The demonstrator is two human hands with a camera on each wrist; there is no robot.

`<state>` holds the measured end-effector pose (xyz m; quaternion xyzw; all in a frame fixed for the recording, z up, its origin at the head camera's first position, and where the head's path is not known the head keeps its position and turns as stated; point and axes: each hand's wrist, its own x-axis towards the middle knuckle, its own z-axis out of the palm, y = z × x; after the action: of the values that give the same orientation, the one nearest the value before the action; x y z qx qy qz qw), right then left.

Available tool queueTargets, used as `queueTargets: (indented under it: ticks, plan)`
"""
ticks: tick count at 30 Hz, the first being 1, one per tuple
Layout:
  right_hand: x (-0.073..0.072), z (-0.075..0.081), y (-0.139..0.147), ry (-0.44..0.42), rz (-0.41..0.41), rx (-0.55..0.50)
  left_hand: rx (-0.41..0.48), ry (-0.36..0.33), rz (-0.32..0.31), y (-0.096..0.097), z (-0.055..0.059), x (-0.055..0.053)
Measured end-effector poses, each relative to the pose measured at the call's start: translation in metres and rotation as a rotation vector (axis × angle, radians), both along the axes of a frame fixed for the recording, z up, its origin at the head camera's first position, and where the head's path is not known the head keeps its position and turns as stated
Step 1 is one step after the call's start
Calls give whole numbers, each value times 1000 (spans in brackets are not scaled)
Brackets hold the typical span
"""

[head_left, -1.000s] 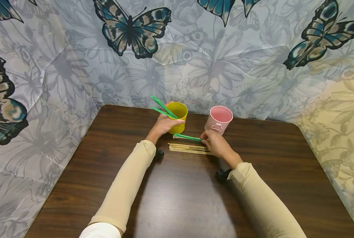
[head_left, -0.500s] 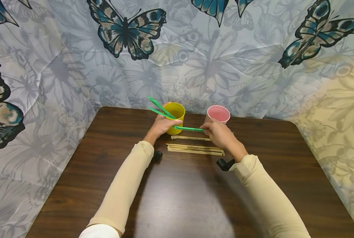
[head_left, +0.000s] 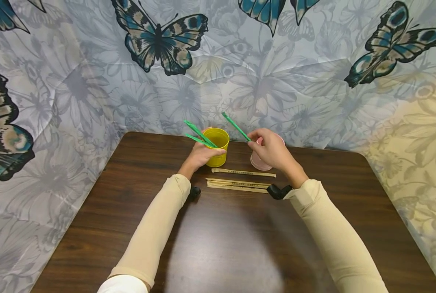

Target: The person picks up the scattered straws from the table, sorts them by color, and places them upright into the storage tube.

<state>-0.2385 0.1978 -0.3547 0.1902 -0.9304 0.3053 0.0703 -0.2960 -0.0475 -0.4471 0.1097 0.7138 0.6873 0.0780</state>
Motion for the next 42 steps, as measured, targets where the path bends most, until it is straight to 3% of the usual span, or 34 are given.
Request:
queueTargets:
  ticks: [4, 9, 14, 18, 24, 36, 42]
  plan:
    - [-6, 5, -12, 45, -19, -90, 17, 3, 8, 2, -13, -5]
    - [-15, 12, -29, 95, -18, -208, 16, 60, 26, 4, -27, -14]
    - [-26, 13, -43, 103, 2, -343, 33, 100, 18, 4, -26, -16]
    - [-32, 10, -56, 101, 18, -398, 55, 91, -18, 3, -18, -13]
    - [-41, 1, -77, 91, 78, -331, 114, 126, -89, 0, -7, -8]
    - [-45, -19, -92, 99, 108, -254, 196, 136, -129, 3, -9, -10]
    - [-42, -21, -88, 56, 110, -205, 101, 151, -114, -1, -7, -10]
